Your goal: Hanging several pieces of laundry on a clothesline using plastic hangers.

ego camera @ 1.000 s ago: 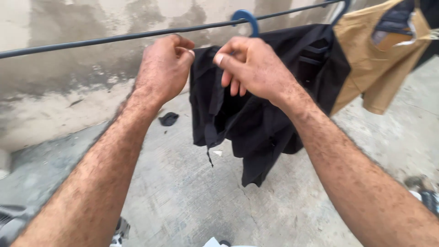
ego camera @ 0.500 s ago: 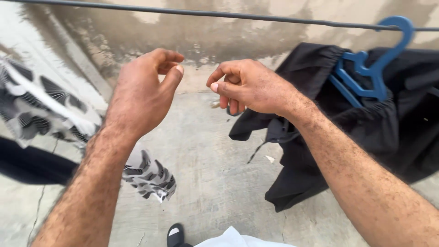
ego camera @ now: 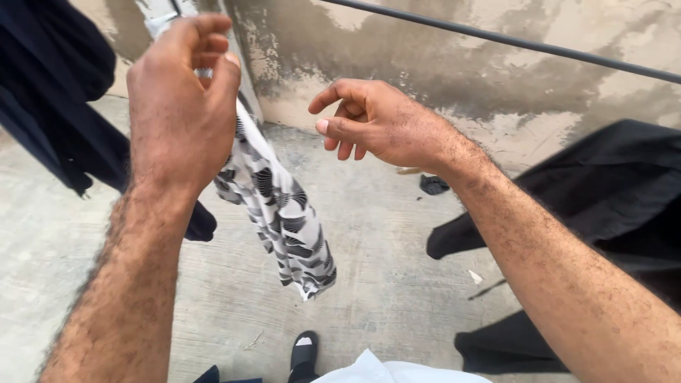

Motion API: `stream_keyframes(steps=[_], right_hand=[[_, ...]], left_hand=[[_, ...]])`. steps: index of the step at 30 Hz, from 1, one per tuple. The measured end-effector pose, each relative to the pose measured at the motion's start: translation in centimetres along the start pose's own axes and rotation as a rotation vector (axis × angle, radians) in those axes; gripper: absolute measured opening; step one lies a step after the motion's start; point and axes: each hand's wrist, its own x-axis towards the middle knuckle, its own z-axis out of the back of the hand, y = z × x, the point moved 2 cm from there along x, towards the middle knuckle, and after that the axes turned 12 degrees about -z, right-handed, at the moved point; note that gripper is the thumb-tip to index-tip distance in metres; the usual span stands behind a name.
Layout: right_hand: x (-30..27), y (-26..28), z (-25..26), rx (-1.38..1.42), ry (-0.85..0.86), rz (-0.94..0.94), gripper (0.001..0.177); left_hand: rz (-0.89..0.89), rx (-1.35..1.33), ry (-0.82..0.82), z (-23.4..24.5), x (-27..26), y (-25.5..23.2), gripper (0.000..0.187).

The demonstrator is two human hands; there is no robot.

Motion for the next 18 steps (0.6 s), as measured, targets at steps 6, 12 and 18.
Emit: stream_keyframes(steps=[6, 12, 18], right_hand=[[4.0, 2.6, -2.9, -0.038, -0.018, 0.006, 0.052], [7.2, 3.6, -4.9, -0.033, -0.010, -0.065, 0.059], [9.7, 3.6, -7.7, -0.107, -0.029, -0.128, 0.066]], left_hand=[[-0.128, 0.154, -0.148, -0.3, 1.2, 7.1, 0.032], [0.096, -0.066, -0.019, -1.2, 1.7, 9.5, 0.047], [0.041, -0.053, 0.061, -3.1, 1.7, 12.4, 0.052]])
